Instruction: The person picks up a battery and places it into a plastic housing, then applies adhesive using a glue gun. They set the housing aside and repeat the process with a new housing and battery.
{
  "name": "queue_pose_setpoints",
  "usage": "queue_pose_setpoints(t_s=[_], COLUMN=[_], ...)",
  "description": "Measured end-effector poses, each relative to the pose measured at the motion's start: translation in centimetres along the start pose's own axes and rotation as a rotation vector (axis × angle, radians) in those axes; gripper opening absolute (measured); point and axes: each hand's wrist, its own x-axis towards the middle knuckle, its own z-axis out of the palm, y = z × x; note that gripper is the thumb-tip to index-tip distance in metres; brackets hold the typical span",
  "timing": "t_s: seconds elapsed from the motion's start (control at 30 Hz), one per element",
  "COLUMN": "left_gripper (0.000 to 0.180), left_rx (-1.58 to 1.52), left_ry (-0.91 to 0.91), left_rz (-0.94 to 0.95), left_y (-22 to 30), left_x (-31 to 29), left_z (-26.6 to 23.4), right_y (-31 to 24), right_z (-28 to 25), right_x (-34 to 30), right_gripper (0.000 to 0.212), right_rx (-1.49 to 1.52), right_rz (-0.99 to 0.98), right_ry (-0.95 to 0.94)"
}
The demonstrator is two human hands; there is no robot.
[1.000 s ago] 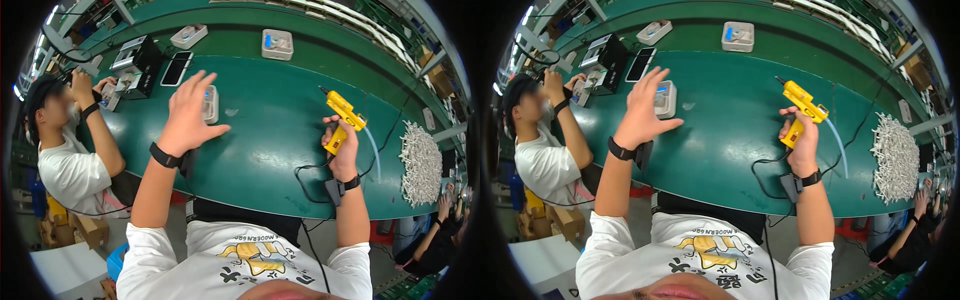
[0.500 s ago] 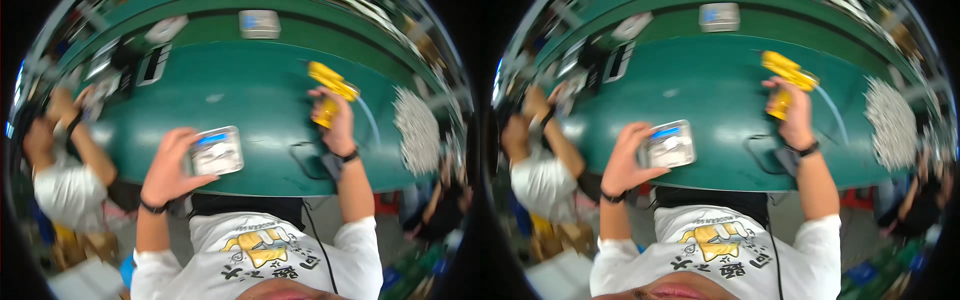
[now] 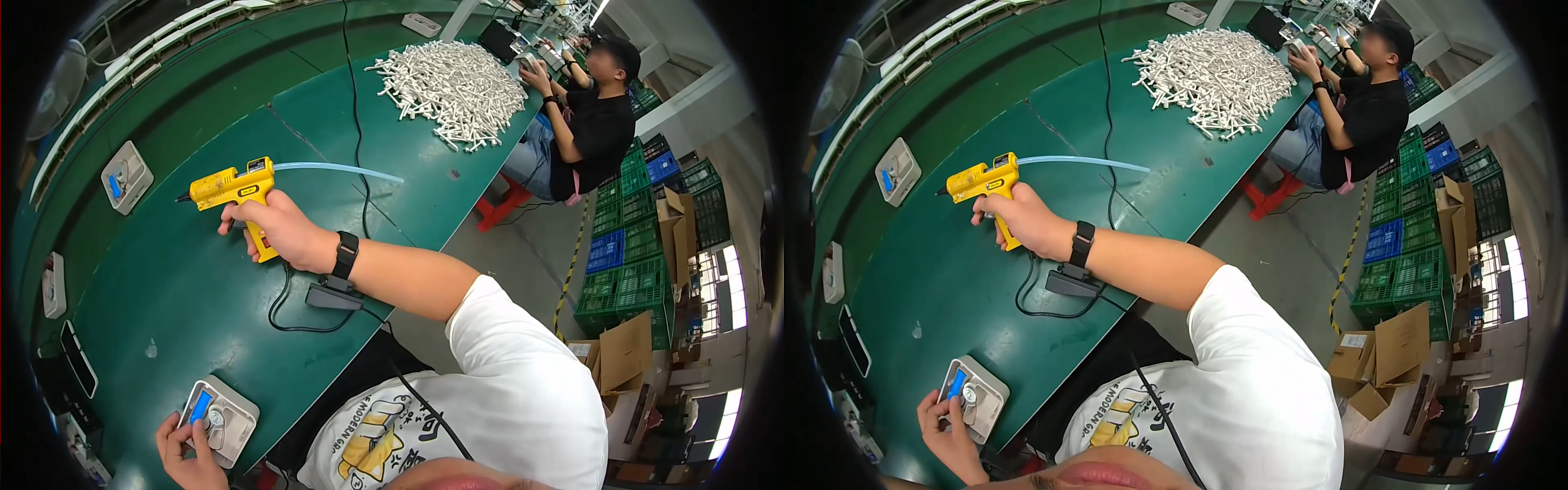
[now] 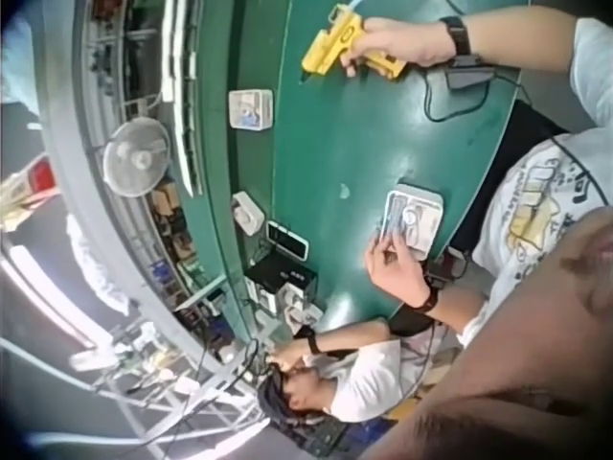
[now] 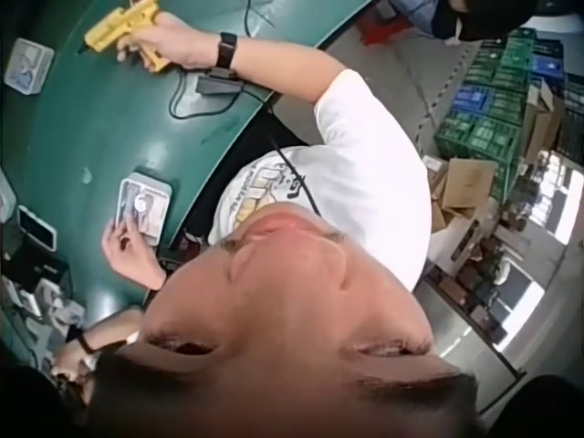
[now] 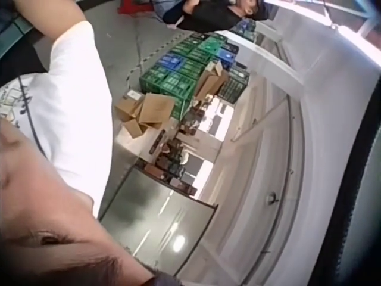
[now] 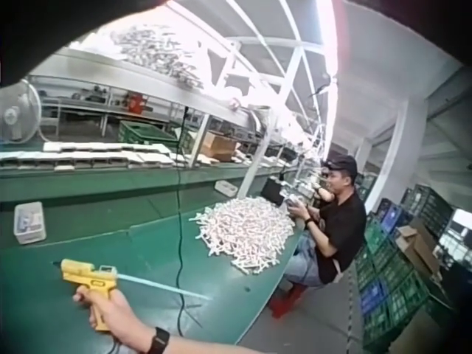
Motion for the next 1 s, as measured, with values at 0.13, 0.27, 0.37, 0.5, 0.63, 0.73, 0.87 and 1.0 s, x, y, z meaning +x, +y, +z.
queue_pose_setpoints(t_s=[0.13, 0.27, 0.37, 0.5, 0.63, 0.73, 0.87, 1.0], left_gripper=[0.017, 0.013, 0.004, 0.008, 0.010, 0.011, 0.012, 0.012], left_rx=[-0.002, -0.360, -0.449, -0.698, -0.783, -0.844, -0.833, -0.825], left_ry=[0.105, 0.388, 0.556, 0.614, 0.691, 0.711, 0.692, 0.696], left_rz=[0.177, -0.015, -0.173, 0.025, -0.028, -0.083, -0.023, 0.014], left_y=[2.9, -0.9, 0.2, 1.0, 0.4, 0.0, -0.1, -0.2], left_x=[-0.3, -4.9, -4.6, -3.5, -4.8, -4.9, -4.5, -4.5], left_z=[-1.4, 0.0, 5.0, 5.6, 5.8, 5.8, 5.8, 5.7], right_y=[0.6, 1.6, -0.8, -2.9, 0.3, -0.3, 0.5, 1.6], right_z=[-0.2, 3.2, 2.9, 7.0, 9.6, 12.6, 14.8, 15.3], right_x=[-0.2, -0.6, -4.1, -10.0, -10.4, -9.7, -9.5, -10.2], right_gripper=[0.028, 0.029, 0.032, 0.030, 0.028, 0.029, 0.029, 0.029], right_rx=[-0.002, -0.176, -0.394, -0.613, -0.622, -0.811, -0.918, -0.980], right_rz=[-0.005, 0.028, 0.051, 0.168, -0.035, 0.048, 0.091, -0.043], right_ry=[-0.027, -0.251, -0.343, -0.429, -0.713, -0.757, -0.754, -0.760])
